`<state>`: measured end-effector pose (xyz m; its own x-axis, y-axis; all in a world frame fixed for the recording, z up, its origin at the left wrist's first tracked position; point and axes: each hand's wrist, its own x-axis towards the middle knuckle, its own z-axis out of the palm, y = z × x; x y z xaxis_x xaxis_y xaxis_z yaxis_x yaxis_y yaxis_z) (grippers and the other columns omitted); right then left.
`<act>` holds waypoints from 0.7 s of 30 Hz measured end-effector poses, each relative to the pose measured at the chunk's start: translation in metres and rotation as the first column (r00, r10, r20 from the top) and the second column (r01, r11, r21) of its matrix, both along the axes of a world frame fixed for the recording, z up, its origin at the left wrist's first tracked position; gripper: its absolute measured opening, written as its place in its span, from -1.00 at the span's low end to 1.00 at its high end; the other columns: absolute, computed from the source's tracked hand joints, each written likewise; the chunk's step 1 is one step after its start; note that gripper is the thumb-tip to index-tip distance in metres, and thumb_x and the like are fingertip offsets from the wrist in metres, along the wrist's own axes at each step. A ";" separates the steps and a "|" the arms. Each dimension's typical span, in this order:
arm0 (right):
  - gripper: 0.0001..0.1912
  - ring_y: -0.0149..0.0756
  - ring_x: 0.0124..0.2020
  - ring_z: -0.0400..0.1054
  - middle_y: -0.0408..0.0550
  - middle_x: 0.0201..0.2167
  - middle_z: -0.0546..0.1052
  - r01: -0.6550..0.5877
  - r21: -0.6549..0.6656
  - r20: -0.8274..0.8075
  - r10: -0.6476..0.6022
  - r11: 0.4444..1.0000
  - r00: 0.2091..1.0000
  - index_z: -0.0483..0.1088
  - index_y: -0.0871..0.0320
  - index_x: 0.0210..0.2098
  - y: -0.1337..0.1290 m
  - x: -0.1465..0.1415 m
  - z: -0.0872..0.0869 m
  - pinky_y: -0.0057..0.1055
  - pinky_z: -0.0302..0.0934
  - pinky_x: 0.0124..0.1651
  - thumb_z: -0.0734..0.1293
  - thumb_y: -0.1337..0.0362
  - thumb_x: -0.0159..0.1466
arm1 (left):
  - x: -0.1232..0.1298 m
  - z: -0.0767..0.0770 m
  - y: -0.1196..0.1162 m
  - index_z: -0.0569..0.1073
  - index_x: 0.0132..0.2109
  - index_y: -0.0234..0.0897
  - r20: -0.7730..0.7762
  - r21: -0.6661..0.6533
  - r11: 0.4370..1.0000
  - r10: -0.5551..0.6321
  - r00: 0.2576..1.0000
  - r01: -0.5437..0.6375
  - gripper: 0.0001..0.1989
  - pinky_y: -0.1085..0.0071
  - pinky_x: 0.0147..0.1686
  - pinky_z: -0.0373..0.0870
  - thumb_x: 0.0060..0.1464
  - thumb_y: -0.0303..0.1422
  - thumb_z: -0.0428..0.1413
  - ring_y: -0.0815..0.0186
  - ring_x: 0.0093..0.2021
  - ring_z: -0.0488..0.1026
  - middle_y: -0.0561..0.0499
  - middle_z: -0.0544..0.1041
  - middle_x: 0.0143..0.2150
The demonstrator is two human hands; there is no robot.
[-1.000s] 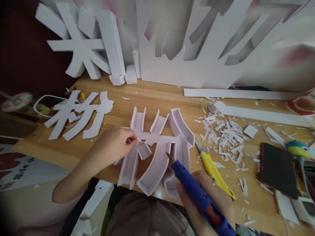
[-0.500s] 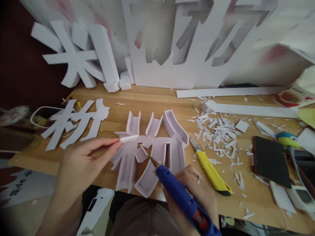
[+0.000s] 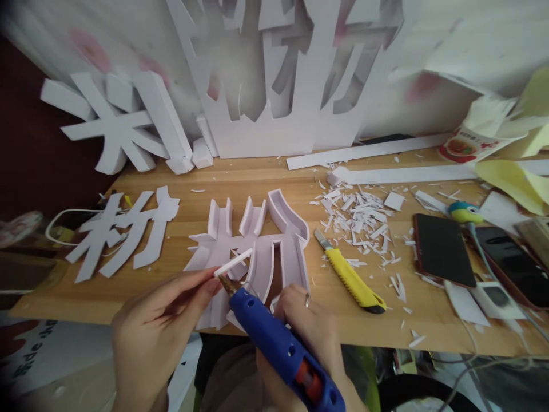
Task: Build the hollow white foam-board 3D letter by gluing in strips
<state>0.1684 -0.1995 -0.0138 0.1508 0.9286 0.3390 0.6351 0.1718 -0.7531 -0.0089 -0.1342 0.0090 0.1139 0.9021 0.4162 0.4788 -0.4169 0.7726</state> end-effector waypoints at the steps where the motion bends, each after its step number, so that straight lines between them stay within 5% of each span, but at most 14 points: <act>1: -0.75 -0.45 -0.60 0.30 -0.23 -0.59 0.32 -0.021 0.002 0.015 0.021 1.000 1.000 0.19 0.05 -0.51 -0.001 0.001 -0.001 -0.50 0.10 -0.59 0.29 0.32 0.27 | 0.001 0.001 -0.001 0.65 -0.19 -0.04 -0.007 0.007 1.000 -0.006 1.000 0.007 -0.82 0.68 -0.32 0.56 0.13 -0.47 0.28 0.45 -0.38 0.63 0.19 0.70 -0.28; 21: -0.79 -0.46 -0.62 0.23 -0.28 -0.58 0.28 -0.090 -0.019 -0.036 0.089 0.996 0.995 0.12 0.05 -0.45 -0.017 0.008 -0.011 -0.48 0.07 -0.55 0.28 0.42 0.14 | 0.006 0.006 -0.012 0.64 -0.16 -0.05 0.016 0.001 0.999 -0.042 0.999 0.042 -0.80 0.78 -0.26 0.51 0.16 -0.50 0.25 0.53 -0.32 0.63 0.23 0.70 -0.26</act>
